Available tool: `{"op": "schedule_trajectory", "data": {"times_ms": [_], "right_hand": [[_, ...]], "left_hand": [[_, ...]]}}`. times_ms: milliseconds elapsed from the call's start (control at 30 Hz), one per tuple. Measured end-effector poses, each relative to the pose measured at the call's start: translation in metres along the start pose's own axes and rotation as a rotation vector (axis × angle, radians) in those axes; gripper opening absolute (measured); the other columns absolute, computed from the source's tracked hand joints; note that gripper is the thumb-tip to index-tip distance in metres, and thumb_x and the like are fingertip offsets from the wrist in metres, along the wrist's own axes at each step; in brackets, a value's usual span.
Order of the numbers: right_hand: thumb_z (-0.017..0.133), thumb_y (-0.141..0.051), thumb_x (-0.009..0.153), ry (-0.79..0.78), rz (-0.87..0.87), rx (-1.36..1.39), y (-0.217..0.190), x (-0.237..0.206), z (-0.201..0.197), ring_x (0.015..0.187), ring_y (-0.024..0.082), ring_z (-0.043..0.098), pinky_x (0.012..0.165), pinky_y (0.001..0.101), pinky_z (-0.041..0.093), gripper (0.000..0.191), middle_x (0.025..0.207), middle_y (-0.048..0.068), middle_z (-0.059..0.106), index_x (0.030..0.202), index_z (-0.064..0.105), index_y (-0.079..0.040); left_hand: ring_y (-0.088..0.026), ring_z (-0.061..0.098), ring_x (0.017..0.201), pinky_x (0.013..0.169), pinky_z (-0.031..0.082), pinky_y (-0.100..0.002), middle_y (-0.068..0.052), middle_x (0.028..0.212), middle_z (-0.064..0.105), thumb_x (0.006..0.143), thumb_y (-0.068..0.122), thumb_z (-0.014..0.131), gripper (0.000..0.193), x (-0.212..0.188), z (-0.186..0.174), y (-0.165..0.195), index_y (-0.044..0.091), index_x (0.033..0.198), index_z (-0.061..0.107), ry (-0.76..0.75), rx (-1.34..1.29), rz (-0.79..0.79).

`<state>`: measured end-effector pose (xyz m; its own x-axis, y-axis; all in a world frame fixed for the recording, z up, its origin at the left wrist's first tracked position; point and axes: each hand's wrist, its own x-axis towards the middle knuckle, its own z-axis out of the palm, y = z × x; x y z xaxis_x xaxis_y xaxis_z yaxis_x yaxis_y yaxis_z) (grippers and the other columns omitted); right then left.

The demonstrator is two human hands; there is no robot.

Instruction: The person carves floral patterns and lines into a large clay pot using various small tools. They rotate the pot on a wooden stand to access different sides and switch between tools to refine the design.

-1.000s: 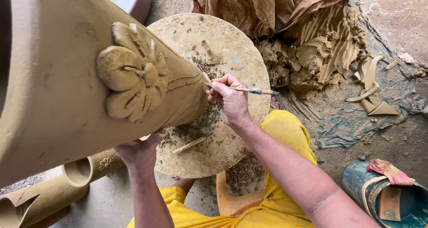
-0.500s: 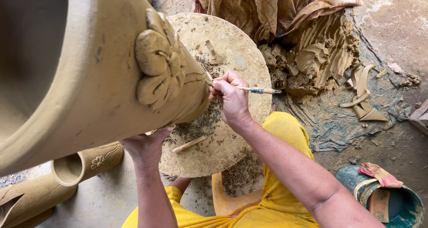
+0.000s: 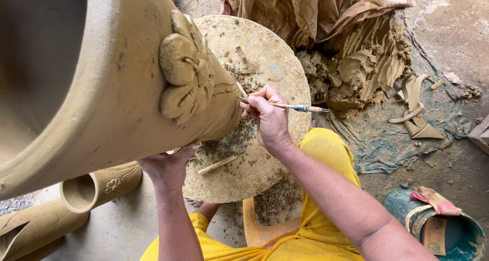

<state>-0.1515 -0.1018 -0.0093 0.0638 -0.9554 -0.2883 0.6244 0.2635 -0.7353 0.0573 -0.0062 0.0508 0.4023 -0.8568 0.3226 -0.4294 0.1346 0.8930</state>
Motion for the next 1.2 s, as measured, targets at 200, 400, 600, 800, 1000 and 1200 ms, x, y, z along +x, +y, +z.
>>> {"op": "schedule_trajectory", "data": {"times_ms": [200, 400, 600, 800, 1000, 1200], "right_hand": [[0.057, 0.001, 0.094, 0.011, -0.051, -0.023, 0.002, -0.006, 0.011, 0.065, 0.012, 0.065, 0.062, 0.0290, 0.059, 0.011, 0.077, 0.008, 0.066, 0.084, 0.055, -0.004], [0.058, 0.002, 0.091, 0.022, -0.053, -0.078, -0.011, -0.016, 0.026, 0.061, 0.012, 0.062, 0.059, 0.0282, 0.058, 0.011, 0.075, 0.009, 0.066, 0.082, 0.056, -0.004], [0.058, 0.002, 0.094, 0.006, -0.017, 0.007, -0.024, -0.029, 0.035, 0.065, 0.013, 0.064, 0.060, 0.0280, 0.057, 0.011, 0.076, 0.007, 0.064, 0.085, 0.055, -0.004], [0.057, 0.002, 0.095, 0.005, -0.018, 0.003, -0.028, -0.033, 0.041, 0.066, 0.013, 0.064, 0.062, 0.0274, 0.058, 0.012, 0.076, 0.007, 0.063, 0.086, 0.053, -0.005], [0.057, 0.002, 0.094, 0.004, -0.021, 0.022, -0.029, -0.038, 0.044, 0.065, 0.013, 0.063, 0.062, 0.0271, 0.057, 0.012, 0.076, 0.006, 0.061, 0.086, 0.053, -0.005], [0.056, 0.004, 0.094, -0.011, -0.049, 0.079, -0.033, -0.043, 0.045, 0.063, 0.013, 0.061, 0.068, 0.0314, 0.060, 0.011, 0.075, 0.007, 0.061, 0.088, 0.054, -0.004]], "left_hand": [[-0.020, 0.064, 0.115, 0.107, 0.055, -0.037, -0.005, 0.125, 0.066, 0.063, 0.025, 0.102, 0.082, -0.002, 0.001, -0.001, 0.002, 0.129, 0.060, 0.016, 0.021, -0.018], [-0.016, 0.067, 0.114, 0.108, 0.057, -0.037, -0.002, 0.120, 0.070, 0.063, 0.027, 0.102, 0.079, 0.002, 0.006, 0.008, 0.005, 0.128, 0.062, 0.010, -0.168, -0.054], [-0.018, 0.068, 0.114, 0.105, 0.058, -0.037, -0.004, 0.117, 0.070, 0.061, 0.028, 0.103, 0.076, 0.005, 0.006, 0.009, 0.007, 0.122, 0.063, 0.010, -0.029, -0.035], [-0.019, 0.067, 0.115, 0.106, 0.056, -0.038, -0.004, 0.119, 0.068, 0.063, 0.033, 0.103, 0.078, 0.003, 0.004, 0.005, 0.008, 0.124, 0.061, 0.017, 0.005, -0.034], [-0.019, 0.065, 0.117, 0.108, 0.055, -0.038, -0.003, 0.121, 0.067, 0.066, 0.036, 0.101, 0.078, 0.003, 0.006, 0.009, 0.009, 0.127, 0.061, 0.033, -0.120, -0.012], [-0.019, 0.066, 0.113, 0.106, 0.054, -0.039, -0.003, 0.118, 0.069, 0.065, 0.036, 0.102, 0.075, 0.004, 0.006, 0.014, 0.008, 0.124, 0.064, 0.029, -0.184, -0.032]]}}
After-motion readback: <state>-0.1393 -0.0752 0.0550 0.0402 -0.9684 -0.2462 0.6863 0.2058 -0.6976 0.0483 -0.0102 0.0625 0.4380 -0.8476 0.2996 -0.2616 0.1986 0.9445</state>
